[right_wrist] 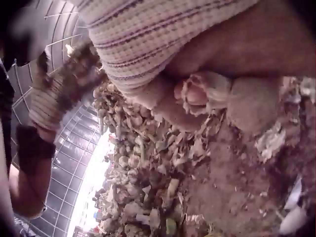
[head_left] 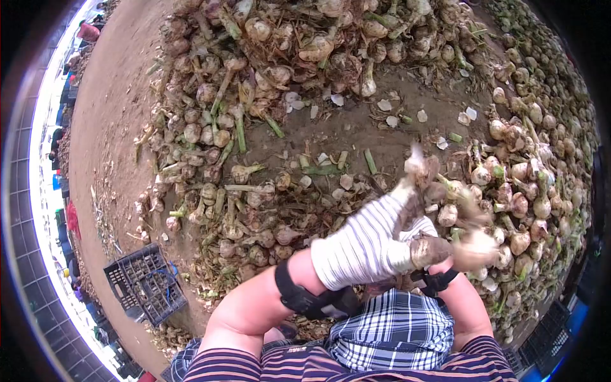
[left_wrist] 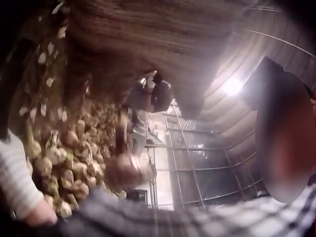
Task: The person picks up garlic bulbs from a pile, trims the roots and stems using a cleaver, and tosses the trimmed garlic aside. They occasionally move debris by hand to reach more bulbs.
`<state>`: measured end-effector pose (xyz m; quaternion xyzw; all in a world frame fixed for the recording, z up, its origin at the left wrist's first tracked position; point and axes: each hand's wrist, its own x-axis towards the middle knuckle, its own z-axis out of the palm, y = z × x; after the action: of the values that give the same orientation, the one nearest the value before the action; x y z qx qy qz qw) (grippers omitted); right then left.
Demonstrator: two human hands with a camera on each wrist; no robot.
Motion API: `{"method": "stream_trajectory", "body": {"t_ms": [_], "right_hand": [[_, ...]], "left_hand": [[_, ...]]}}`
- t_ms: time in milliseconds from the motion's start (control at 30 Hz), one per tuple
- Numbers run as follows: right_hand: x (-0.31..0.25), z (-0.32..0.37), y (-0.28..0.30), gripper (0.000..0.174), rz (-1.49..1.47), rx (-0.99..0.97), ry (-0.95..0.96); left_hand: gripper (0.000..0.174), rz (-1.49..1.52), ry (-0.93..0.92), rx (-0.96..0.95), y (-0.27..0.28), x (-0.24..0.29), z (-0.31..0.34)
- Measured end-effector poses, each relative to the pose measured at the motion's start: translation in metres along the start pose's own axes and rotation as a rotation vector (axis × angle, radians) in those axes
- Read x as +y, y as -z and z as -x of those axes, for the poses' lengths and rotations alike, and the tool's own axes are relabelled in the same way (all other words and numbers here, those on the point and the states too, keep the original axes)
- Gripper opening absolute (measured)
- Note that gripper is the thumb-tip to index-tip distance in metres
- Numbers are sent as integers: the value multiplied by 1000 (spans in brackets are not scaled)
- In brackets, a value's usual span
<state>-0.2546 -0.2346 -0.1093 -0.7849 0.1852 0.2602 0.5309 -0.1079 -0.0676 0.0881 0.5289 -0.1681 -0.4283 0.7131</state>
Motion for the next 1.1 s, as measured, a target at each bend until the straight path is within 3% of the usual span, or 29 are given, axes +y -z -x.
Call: {"method": "stream_trajectory", "body": {"t_ms": [33,67,100,133,167,200,300,333,367,433,467,567,633,667,700,767,800,867,967,1000,1100], "right_hand": [[1,-1,2,25,-125,1,-24],[2,-3,5,23,-249,5,-49],[5,-7,11,17,-127,92,-69],[2,-6,11,16,-135,153,-87],[-1,-4,12,16,-144,215,-104],[-3,-2,12,17,-153,278,-121],[-4,-3,3,26,-44,267,-90],[-1,-4,-1,30,6,253,-58],[-35,7,6,26,46,241,-46],[-84,19,19,19,247,217,26],[-106,24,23,12,284,216,38],[-133,26,26,9,492,231,280],[-141,27,25,10,566,205,286],[-143,28,25,10,615,195,300],[-144,29,25,10,663,185,313],[-143,31,27,10,684,164,287],[-142,32,26,10,671,184,300],[-143,33,25,11,668,181,317],[-157,32,21,11,665,132,308],[-159,30,18,13,668,125,322],[-160,26,11,13,649,127,344]], "left_hand": [[60,-122,29,-28,11,13,-4],[65,-747,-118,109,36,9,-10],[70,-1262,244,161,64,16,-14],[72,-1669,295,363,98,-17,-1],[73,-1827,591,373,141,-48,11],[76,-1776,847,264,167,-63,22],[73,-1806,863,266,173,-69,36],[70,-1644,847,336,160,-60,34],[68,-1484,818,405,147,-50,30],[59,-1611,753,392,131,-59,27],[57,-699,625,611,134,-80,25],[57,421,353,592,133,-109,27],[53,-36,22,355,106,-96,36],[55,247,103,413,84,-71,33],[55,249,104,409,83,-69,32],[69,-159,164,381,82,-67,33],[50,-88,127,396,75,-66,35],[42,-82,127,302,98,-107,44],[32,-356,47,186,98,-120,45],[40,-700,-95,89,100,-120,48],[50,-627,-216,140,90,-134,51]]}}
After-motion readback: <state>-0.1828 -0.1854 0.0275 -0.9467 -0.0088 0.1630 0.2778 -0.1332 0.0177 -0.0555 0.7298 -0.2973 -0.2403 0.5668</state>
